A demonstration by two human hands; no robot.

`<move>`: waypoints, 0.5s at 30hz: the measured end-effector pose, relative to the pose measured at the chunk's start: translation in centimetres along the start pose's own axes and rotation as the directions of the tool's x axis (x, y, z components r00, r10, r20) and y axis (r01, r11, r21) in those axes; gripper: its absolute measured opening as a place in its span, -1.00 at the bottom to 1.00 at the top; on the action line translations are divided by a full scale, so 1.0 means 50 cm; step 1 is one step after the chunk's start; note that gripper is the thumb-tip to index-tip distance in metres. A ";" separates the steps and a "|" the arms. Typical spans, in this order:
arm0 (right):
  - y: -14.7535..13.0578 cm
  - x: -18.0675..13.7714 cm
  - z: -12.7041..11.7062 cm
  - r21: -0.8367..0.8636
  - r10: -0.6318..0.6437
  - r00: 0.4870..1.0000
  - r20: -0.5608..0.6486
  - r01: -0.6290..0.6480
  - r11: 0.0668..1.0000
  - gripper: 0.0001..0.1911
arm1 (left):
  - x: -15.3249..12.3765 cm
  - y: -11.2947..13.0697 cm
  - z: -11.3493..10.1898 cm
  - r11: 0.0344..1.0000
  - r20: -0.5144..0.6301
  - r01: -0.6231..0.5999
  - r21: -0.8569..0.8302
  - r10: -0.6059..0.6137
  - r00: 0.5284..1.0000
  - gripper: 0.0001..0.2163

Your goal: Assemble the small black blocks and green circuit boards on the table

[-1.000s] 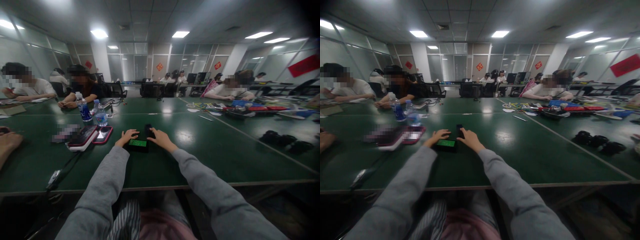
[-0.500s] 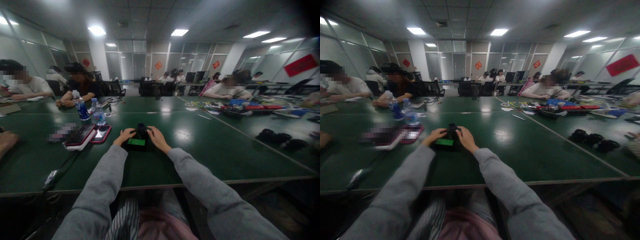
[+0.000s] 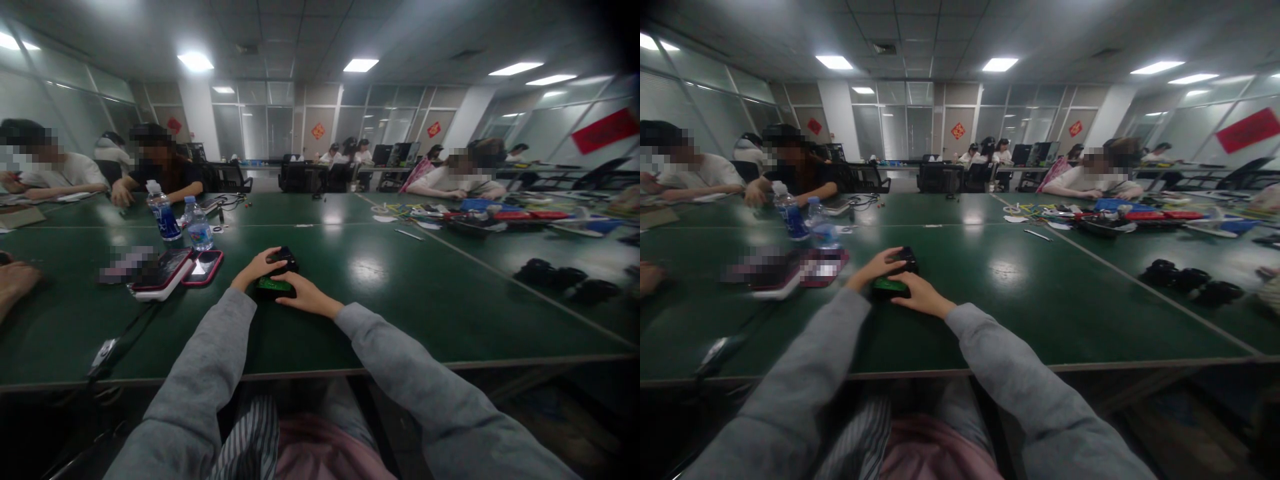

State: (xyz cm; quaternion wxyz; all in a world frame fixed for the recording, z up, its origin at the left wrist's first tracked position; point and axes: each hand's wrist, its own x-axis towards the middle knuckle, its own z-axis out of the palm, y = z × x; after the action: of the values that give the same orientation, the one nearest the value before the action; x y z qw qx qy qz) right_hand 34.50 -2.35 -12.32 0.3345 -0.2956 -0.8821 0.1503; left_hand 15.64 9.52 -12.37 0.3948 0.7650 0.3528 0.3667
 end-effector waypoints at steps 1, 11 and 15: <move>0.001 0.000 -0.002 0.002 0.005 1.000 0.004 -0.005 1.000 -0.41 | -0.001 0.001 -0.001 1.000 0.008 -0.008 0.018 0.008 1.000 -0.28; -0.003 0.001 -0.007 -0.027 0.064 0.997 0.031 -0.063 0.998 -0.41 | 0.000 0.001 -0.003 0.996 0.069 -0.033 0.087 0.027 0.997 -0.50; 0.003 0.003 -0.020 -0.062 0.066 0.996 0.064 -0.062 0.996 -0.42 | 0.006 -0.012 -0.009 0.987 0.066 -0.081 0.142 0.072 0.995 -0.52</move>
State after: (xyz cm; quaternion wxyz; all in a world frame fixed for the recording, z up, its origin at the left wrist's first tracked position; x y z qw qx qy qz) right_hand 35.15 -2.06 -11.59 0.2913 -0.3287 -0.8867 0.1443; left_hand 15.25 10.17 -12.61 0.3345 0.8153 0.3367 0.3317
